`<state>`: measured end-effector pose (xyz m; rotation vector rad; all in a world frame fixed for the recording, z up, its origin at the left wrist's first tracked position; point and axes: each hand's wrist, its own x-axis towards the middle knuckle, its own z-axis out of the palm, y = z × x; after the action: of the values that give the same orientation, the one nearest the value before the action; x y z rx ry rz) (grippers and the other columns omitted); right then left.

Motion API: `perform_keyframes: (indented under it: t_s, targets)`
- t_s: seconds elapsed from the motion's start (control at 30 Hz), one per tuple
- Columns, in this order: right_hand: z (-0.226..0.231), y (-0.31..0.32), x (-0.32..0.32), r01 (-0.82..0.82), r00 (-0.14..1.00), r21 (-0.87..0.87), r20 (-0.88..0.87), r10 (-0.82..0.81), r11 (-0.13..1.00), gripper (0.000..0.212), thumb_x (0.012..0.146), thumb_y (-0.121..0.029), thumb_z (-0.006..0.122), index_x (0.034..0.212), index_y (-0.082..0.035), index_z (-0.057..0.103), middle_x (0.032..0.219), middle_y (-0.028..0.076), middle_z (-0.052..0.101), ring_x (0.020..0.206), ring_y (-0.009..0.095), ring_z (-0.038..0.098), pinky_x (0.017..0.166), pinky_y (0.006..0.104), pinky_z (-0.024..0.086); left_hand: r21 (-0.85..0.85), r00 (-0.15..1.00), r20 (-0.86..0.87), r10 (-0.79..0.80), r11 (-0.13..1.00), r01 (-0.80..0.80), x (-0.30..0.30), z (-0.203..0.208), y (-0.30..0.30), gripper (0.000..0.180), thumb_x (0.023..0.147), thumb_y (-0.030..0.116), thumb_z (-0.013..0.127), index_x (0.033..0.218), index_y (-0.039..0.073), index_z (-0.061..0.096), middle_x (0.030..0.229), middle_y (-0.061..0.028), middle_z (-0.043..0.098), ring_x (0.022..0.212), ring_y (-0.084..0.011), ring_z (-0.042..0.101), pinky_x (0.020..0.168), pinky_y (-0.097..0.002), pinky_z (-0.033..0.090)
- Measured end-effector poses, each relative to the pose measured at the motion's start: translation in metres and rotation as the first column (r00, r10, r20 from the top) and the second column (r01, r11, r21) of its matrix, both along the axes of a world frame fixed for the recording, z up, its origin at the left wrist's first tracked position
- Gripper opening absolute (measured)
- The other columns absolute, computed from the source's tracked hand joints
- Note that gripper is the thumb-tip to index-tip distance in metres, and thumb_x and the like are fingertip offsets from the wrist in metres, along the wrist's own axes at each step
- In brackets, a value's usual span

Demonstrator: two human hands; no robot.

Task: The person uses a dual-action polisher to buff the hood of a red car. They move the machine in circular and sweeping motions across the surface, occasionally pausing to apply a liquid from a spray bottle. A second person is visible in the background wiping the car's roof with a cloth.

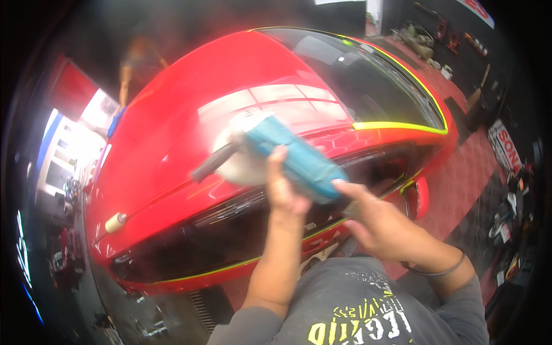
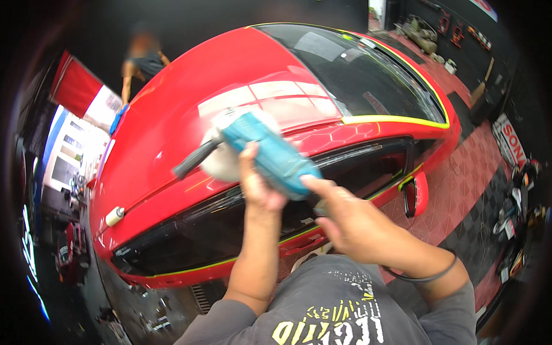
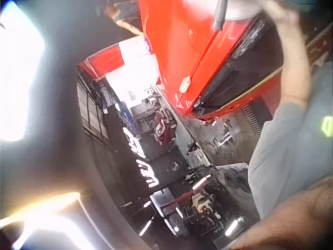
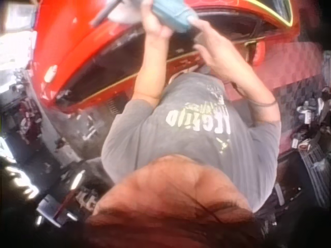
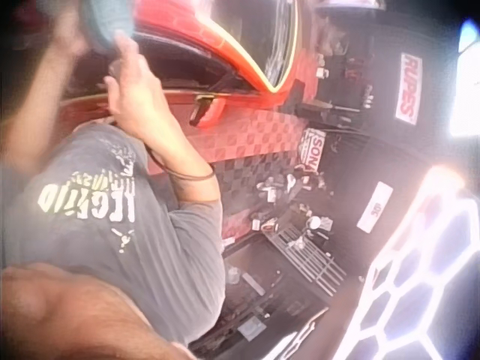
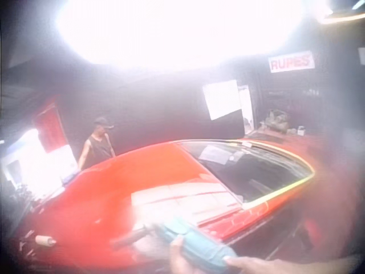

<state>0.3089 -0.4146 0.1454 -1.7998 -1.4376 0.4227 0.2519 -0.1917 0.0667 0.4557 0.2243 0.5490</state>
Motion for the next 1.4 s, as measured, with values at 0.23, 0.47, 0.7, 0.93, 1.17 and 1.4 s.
perform_keyframes:
  t_s: [0.23, 0.47, 0.7, 0.93, 1.17, 1.4]
  targets:
    - [-0.008, 0.084, -0.015, -0.364, 0.842, 0.082, -0.398, 0.365, 0.928, 0.107, 0.088, -0.010, 0.069, 0.177, -0.011, 0.008, 0.113, 0.029, 0.067, 0.091, 0.044, 0.074, 0.085, 0.0483, 0.062, 0.134, 0.975, 0.000, 0.222, 0.966, -0.220, -0.098, 0.024, 0.086, 0.067, 0.102, 0.055, 0.067, 0.145, 0.005, 0.058, 0.124, -0.0238, 0.071, 0.110, -0.0408, 0.071, 0.100, -0.0608, 0.059]
    - [-0.002, 0.073, -0.008, -0.461, 0.428, 0.046, -0.863, 0.268, 0.886, 0.100, 0.096, -0.004, 0.065, 0.179, -0.023, 0.013, 0.133, 0.015, 0.059, 0.088, 0.016, 0.069, 0.073, 0.0324, 0.060, 0.091, 0.979, 0.028, 0.203, 0.974, -0.205, -0.103, 0.027, 0.067, 0.069, 0.102, 0.056, 0.067, 0.141, -0.001, 0.059, 0.123, -0.0239, 0.068, 0.116, -0.0386, 0.064, 0.104, -0.0552, 0.055]
    - [0.012, -0.033, 0.005, -0.071, 0.477, -0.090, -0.878, -0.046, 0.993, 0.090, 0.107, -0.011, 0.064, 0.179, -0.025, 0.010, 0.133, 0.012, 0.063, 0.071, 0.009, 0.059, 0.063, 0.0275, 0.055, 0.023, 0.994, -0.046, -0.098, 0.995, 0.099, 0.002, 0.015, -0.011, 0.064, 0.102, 0.049, 0.070, 0.143, 0.002, 0.055, 0.119, -0.0204, 0.073, 0.108, -0.0383, 0.075, 0.096, -0.0578, 0.063]
    - [0.003, -0.060, 0.036, 0.237, 0.472, -0.144, -0.847, -0.244, 0.961, 0.091, 0.108, -0.009, 0.061, 0.178, -0.028, 0.008, 0.123, 0.012, 0.061, 0.066, 0.008, 0.059, 0.056, 0.0255, 0.055, -0.028, 0.952, -0.004, -0.306, 0.952, 0.306, 0.114, -0.002, -0.040, 0.050, 0.101, 0.040, 0.074, 0.135, 0.006, 0.060, 0.115, -0.0130, 0.073, 0.102, -0.0285, 0.075, 0.094, -0.0465, 0.065]
    - [-0.028, -0.019, 0.025, 0.129, 0.436, -0.066, -0.892, -0.116, 0.989, 0.089, 0.110, -0.009, 0.060, 0.178, -0.031, 0.007, 0.124, 0.012, 0.060, 0.065, 0.009, 0.058, 0.057, 0.0284, 0.056, 0.151, 0.971, -0.059, -0.233, 0.959, 0.240, 0.087, -0.005, 0.005, 0.064, 0.101, 0.052, 0.070, 0.138, 0.002, 0.059, 0.115, -0.0220, 0.074, 0.098, -0.0369, 0.077, 0.088, -0.0525, 0.067]
    - [-0.027, 0.019, 0.000, 0.006, 0.441, -0.006, -0.897, -0.008, 1.000, 0.088, 0.108, -0.012, 0.062, 0.176, -0.030, 0.010, 0.088, 0.008, 0.060, 0.062, 0.013, 0.059, 0.058, 0.0339, 0.056, 0.197, 0.982, -0.090, -0.168, 0.963, 0.183, 0.020, 0.008, 0.047, 0.070, 0.103, 0.057, 0.066, 0.138, -0.004, 0.058, 0.115, -0.0241, 0.073, 0.105, -0.0404, 0.076, 0.095, -0.0562, 0.065]
